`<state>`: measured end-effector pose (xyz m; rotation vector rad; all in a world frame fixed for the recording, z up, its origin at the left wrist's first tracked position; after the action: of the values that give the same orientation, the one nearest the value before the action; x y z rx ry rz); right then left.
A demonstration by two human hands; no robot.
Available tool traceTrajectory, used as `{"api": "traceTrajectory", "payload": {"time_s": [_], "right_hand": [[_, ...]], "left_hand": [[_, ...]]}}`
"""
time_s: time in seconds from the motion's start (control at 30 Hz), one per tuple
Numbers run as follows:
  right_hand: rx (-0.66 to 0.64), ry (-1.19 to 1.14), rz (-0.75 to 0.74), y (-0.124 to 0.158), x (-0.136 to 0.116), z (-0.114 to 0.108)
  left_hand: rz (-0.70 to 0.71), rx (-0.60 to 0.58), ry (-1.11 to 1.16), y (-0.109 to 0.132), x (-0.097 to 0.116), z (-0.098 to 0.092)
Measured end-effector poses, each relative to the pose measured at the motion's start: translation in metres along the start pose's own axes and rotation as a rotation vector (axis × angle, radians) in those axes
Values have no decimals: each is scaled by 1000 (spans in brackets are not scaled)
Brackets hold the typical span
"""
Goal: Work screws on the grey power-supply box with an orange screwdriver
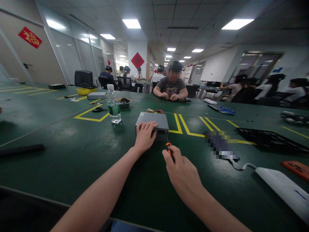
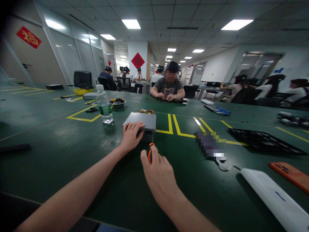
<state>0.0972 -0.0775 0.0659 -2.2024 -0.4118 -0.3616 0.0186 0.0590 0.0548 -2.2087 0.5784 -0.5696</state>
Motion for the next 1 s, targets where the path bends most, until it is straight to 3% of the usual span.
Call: {"api": "traceTrajectory", "payload": {"time_s": [0.27, 0.5, 0.7, 1.0], "right_hand": [[68, 55, 72, -2, 23, -6], [-90, 57, 28, 1, 5, 2], [24, 100, 45, -4, 9, -8], [-2, 69, 27, 0, 10, -4]], "left_hand": [[-8, -1, -6, 0, -1, 1], [-4, -17, 2, -2, 1, -1], [10, -29, 8, -2, 2, -3], [31, -7, 7, -2, 0, -6]]}}
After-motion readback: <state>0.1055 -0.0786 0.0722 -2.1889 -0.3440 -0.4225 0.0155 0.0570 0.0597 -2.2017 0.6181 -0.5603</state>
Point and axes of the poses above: each hand's wrist, its own y-axis away from the middle knuckle, its own z-axis out of the palm, x = y × z, the point moved 8 cm from there along -y, towards the middle knuckle, and after that the axes turned 5 degrees about x, right-handed, at the moved point
